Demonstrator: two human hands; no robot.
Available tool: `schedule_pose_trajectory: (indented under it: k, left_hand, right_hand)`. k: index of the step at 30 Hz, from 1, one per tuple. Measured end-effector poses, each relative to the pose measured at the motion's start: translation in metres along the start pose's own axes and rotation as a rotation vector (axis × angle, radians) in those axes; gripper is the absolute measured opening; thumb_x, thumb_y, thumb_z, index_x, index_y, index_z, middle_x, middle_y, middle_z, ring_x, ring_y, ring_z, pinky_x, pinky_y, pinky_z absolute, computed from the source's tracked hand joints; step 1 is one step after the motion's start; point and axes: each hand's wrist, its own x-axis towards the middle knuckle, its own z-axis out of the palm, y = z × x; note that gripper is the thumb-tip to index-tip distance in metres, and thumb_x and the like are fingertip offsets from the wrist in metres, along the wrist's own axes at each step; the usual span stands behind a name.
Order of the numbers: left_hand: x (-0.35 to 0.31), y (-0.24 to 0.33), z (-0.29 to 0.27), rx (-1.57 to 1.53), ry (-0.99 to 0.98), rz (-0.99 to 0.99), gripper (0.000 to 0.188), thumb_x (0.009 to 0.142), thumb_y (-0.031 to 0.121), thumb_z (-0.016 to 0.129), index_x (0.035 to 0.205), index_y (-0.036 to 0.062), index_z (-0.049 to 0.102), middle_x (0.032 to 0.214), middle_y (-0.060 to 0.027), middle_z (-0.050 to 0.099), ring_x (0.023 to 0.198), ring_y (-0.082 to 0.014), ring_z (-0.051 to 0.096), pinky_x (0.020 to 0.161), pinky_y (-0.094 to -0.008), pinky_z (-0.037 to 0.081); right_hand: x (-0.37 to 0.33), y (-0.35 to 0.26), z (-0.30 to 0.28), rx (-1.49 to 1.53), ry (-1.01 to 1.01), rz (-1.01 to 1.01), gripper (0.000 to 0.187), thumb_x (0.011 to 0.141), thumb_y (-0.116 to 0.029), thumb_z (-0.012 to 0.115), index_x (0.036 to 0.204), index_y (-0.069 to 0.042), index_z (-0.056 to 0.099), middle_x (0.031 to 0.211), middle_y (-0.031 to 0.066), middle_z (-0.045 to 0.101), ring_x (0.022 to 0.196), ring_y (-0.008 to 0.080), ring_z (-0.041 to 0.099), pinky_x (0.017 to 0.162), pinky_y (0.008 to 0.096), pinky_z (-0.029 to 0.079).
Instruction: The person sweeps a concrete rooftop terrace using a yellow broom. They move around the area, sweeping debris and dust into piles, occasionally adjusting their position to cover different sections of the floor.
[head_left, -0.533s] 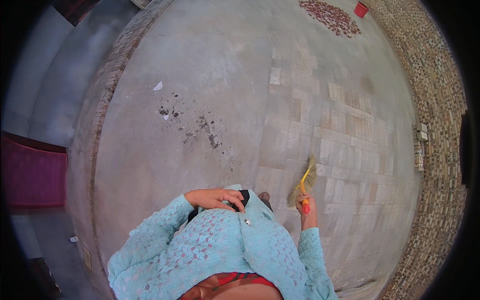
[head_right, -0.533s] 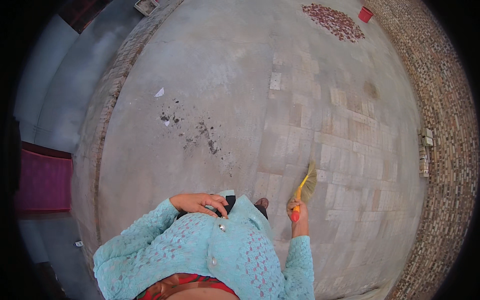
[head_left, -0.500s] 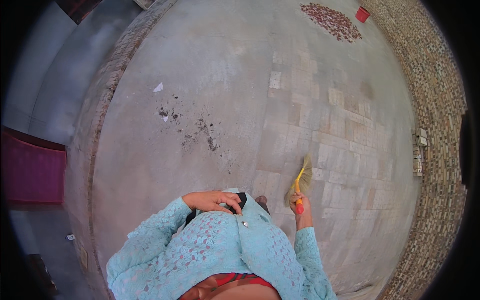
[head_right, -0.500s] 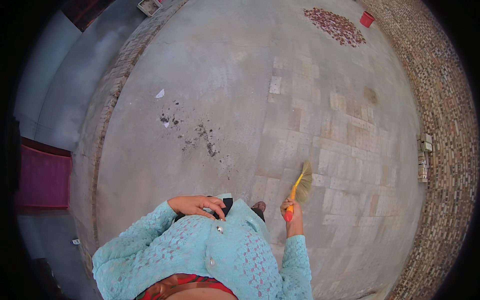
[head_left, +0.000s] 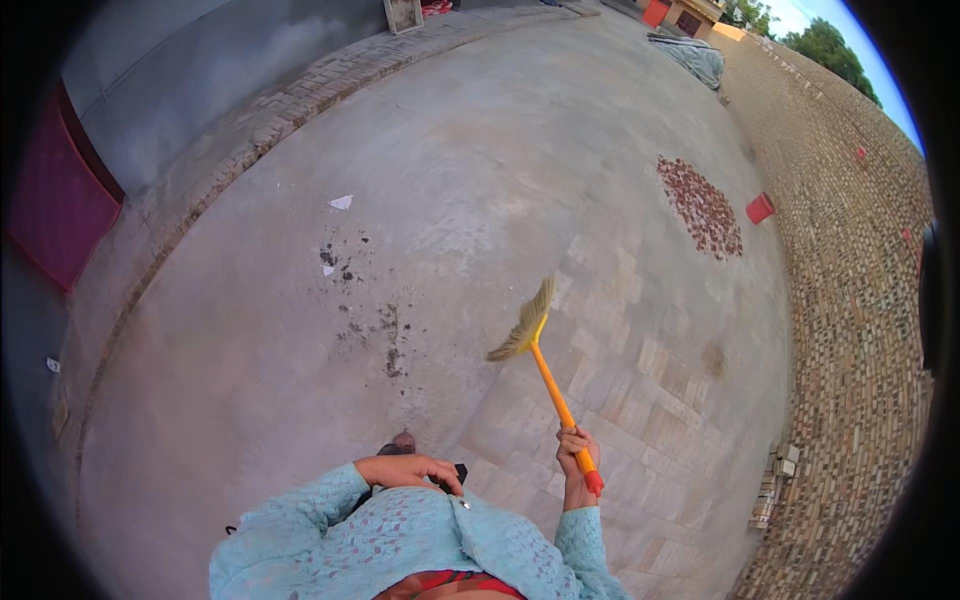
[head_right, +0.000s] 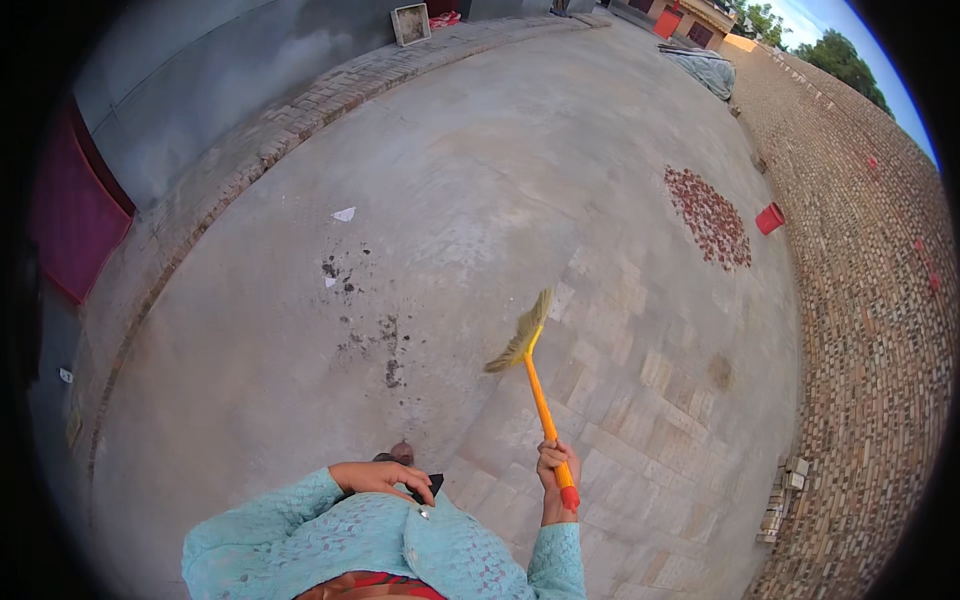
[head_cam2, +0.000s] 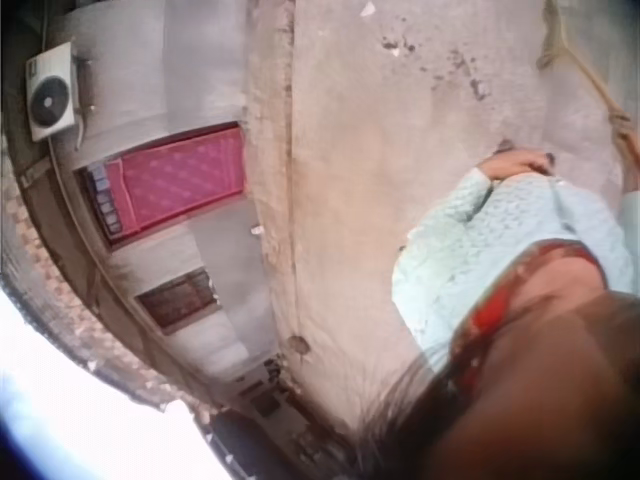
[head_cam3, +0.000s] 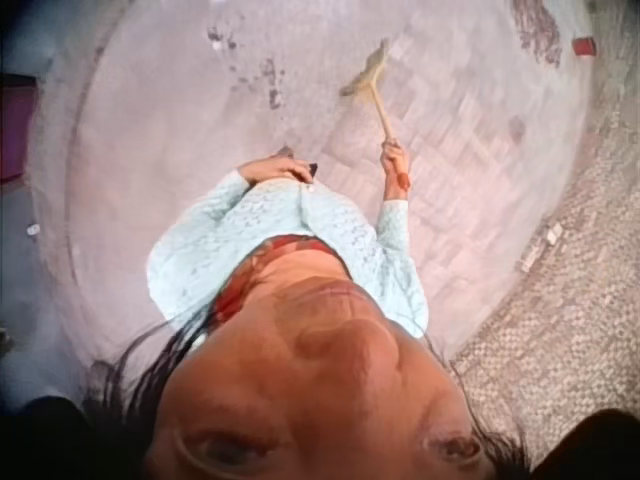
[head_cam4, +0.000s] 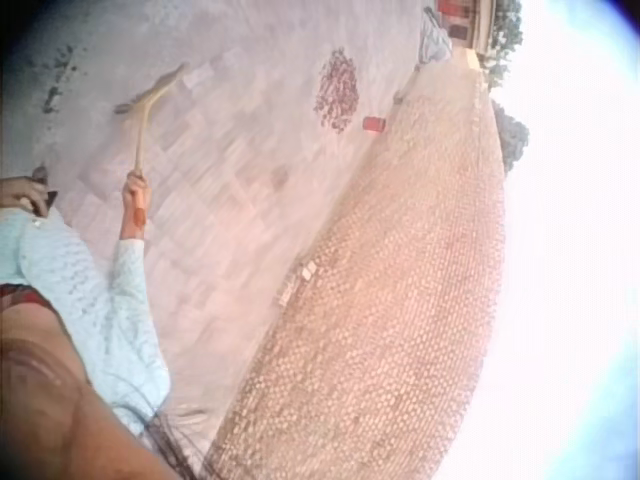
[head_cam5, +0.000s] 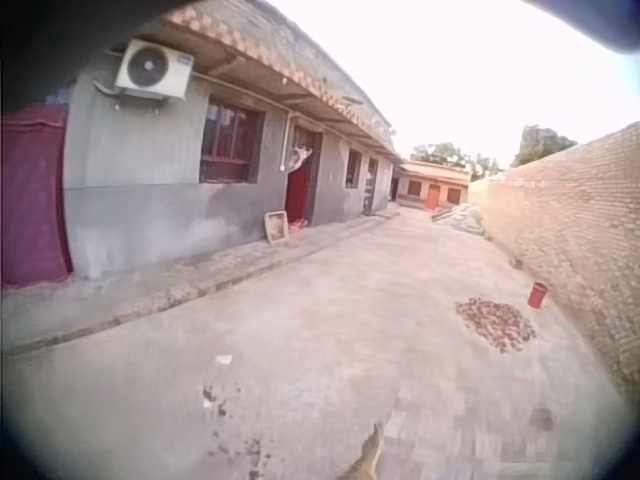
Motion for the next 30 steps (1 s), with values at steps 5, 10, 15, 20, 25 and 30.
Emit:
schedule_pose_trajectory:
  k: [5,10,15,20,25,30]
  left_hand:
    - [0.015,-0.013,-0.039,-0.109,-0.019,-0.017,0.023,0.078,0.018,0.052,0.097,0.0053,0.054,0.098,-0.0067,0.046,0.101,-0.0195,0.037,0.085,-0.0301,0.028]
    - [0.039,-0.014,-0.071,-0.113,0.051,-0.011,0.022,0.077,0.017,0.052,0.094,0.0045,0.055,0.090,-0.0032,0.046,0.088,-0.0137,0.043,0.079,-0.0257,0.033]
    - [0.058,-0.004,-0.089,-0.144,0.222,-0.107,0.018,0.076,0.014,0.053,0.091,0.0048,0.056,0.094,-0.0046,0.047,0.097,-0.0177,0.040,0.087,-0.0285,0.027]
    - [0.092,0.037,-0.089,-0.093,0.431,-0.168,0.019,0.074,0.014,0.055,0.091,0.0060,0.057,0.091,-0.0039,0.048,0.094,-0.0160,0.041,0.085,-0.0287,0.030]
    - [0.110,0.045,-0.079,-0.106,0.553,-0.150,0.021,0.074,0.013,0.055,0.093,0.0040,0.055,0.089,-0.0038,0.049,0.090,-0.0149,0.043,0.083,-0.0268,0.032]
    - [0.090,0.042,-0.057,-0.127,0.795,-0.053,0.029,0.074,0.014,0.056,0.102,0.0048,0.052,0.099,-0.0032,0.051,0.094,-0.0133,0.045,0.084,-0.0263,0.033]
  right_hand:
    - [-0.004,-0.020,0.047,-0.151,0.051,-0.146,0.010,0.076,-0.004,0.041,0.082,0.002,0.038,0.067,0.0068,0.042,0.043,0.0042,0.040,0.036,0.0161,0.034]
    - [0.023,-0.059,0.046,-0.249,0.137,-0.224,0.008,0.076,-0.004,0.040,0.078,0.002,0.037,0.062,0.0050,0.042,0.042,0.0051,0.041,0.038,0.0168,0.037]
    - [0.096,-0.122,0.008,-0.044,0.267,-0.115,0.005,0.073,-0.001,0.038,0.074,0.004,0.036,0.061,0.0056,0.041,0.041,0.0070,0.042,0.039,0.0177,0.039]
    - [0.183,-0.143,0.022,-0.140,0.425,0.151,0.003,0.072,0.001,0.038,0.070,0.004,0.038,0.056,0.0037,0.040,0.040,0.0083,0.043,0.036,0.0183,0.039]
    - [0.257,-0.148,0.056,-0.247,0.275,0.328,0.005,0.071,0.000,0.040,0.068,0.002,0.038,0.054,0.0016,0.039,0.040,0.0077,0.041,0.039,0.0185,0.038]
    - [0.292,-0.130,0.100,-0.408,0.086,0.432,0.006,0.072,-0.001,0.041,0.071,0.004,0.038,0.059,0.0035,0.040,0.040,0.0055,0.040,0.038,0.0167,0.036]
